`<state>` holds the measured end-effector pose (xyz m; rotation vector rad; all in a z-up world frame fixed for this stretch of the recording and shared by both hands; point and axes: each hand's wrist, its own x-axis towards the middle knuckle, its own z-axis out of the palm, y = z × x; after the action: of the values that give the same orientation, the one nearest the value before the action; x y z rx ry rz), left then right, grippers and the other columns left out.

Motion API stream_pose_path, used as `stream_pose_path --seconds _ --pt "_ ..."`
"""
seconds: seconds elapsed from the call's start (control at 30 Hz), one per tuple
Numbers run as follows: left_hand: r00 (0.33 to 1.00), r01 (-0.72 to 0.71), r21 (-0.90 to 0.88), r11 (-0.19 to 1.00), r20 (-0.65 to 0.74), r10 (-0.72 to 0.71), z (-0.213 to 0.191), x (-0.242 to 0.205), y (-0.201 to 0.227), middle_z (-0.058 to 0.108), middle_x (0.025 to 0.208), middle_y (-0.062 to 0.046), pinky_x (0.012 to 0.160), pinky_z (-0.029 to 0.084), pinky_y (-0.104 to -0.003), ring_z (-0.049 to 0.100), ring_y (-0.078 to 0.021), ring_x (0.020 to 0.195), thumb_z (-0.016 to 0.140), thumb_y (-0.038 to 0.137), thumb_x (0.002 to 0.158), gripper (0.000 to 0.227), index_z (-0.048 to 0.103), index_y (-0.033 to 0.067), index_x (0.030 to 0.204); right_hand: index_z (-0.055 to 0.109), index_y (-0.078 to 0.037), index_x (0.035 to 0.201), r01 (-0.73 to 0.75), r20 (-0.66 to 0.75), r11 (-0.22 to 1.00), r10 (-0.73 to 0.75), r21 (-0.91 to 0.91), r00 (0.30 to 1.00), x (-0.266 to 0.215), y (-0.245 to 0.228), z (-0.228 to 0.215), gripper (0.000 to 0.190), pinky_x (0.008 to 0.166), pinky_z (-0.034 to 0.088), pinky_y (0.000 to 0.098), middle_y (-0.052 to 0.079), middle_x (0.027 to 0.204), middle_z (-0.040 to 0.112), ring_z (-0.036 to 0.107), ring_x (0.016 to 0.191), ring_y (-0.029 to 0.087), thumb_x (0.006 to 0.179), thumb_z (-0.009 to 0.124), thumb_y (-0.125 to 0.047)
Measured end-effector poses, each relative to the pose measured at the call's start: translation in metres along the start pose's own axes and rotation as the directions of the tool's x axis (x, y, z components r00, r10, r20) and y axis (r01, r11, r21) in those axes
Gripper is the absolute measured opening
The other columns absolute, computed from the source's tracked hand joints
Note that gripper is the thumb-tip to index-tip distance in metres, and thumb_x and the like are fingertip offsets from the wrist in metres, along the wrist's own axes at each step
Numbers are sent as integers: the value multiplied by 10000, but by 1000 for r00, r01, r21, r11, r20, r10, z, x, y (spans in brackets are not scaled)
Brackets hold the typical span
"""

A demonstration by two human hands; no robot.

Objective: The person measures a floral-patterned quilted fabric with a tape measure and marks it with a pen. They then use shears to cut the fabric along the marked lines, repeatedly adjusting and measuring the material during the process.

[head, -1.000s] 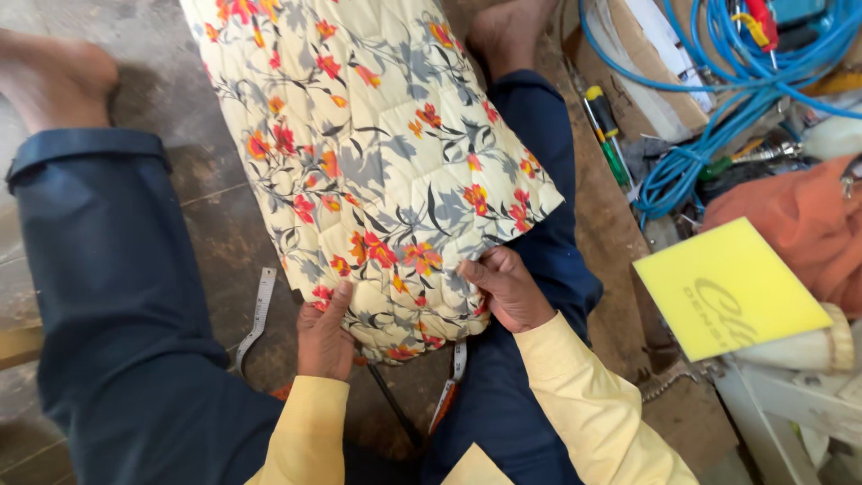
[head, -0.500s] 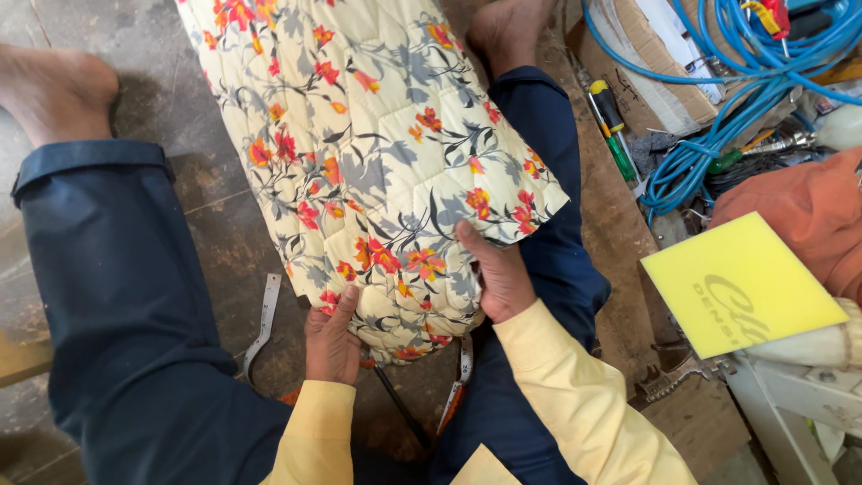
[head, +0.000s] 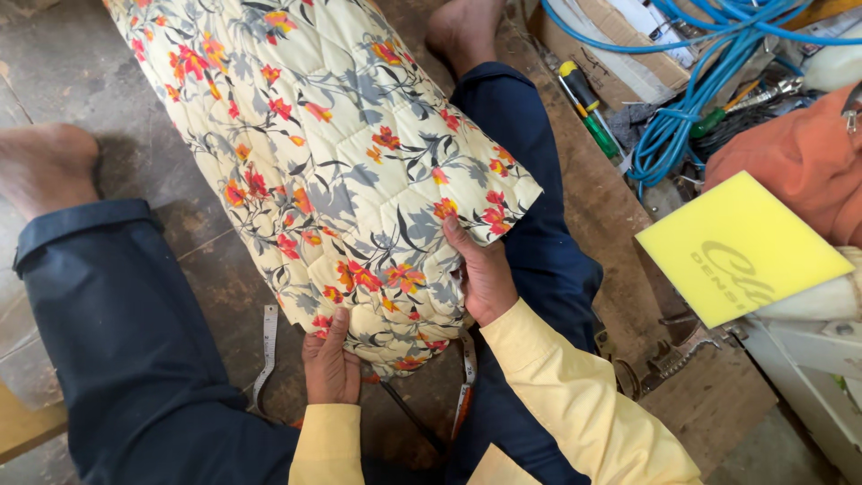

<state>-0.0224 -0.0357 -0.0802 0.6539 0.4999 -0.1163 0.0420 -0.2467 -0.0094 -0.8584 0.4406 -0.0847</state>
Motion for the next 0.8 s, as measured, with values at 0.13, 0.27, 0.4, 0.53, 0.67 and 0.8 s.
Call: stream_pose_path --seconds 0.13,0.27,0.4,0.53,0.67,0.8 --pt "1000 4 8 1000 -4 -4 -4 3 -1 707 1263 -110 941 582 -380 696 -212 1119 663 73 967 318 638 42 1282 585 -16 1356 8 11 999 -8 -41 1000 2 4 -3 593 993 517 353 84 1275 677 646 1142 192 856 833 -217" --pt "1000 10 10 1000 -11 -10 -8 4 -3 723 1238 -114 920 590 -374 708 -210 1098 682 83 958 298 653 34 1251 587 -8 1372 -13 40 1000 13 -20 999 -2 2 -4 609 1002 513 352 88 1308 672 642 1160 191 862 830 -234" --pt "1000 7 -5 1000 -16 -7 -9 4 -4 732 1219 -121 913 589 -375 712 -212 1084 690 79 961 277 663 27 1232 584 -19 1364 -43 146 995 56 -90 988 -11 -1 -5 582 1009 522 362 91 1302 671 650 1162 191 848 824 -136" --pt "1000 -2 -7 1000 -2 2 -8 4 -3 737 1222 -118 920 589 -368 714 -210 1085 691 76 955 280 672 26 1230 618 16 1304 -92 164 990 109 -104 981 -13 3 -6 495 980 548 387 126 1246 706 683 1096 218 850 809 -31" --pt "1000 -3 -5 1000 4 3 -8 3 -3 731 1230 -117 925 592 -367 714 -207 1090 686 76 952 289 671 31 1237 634 24 1297 -15 152 992 34 -126 988 -13 7 -5 469 977 554 370 125 1231 715 690 1083 212 861 805 -4" --pt "1000 -8 -15 1000 -10 8 -8 4 -3 722 1238 -122 939 581 -376 703 -212 1099 694 66 956 300 659 30 1252 638 8 1292 -13 146 991 33 -133 989 -13 7 -1 463 985 557 363 116 1236 717 692 1092 203 859 799 -10"
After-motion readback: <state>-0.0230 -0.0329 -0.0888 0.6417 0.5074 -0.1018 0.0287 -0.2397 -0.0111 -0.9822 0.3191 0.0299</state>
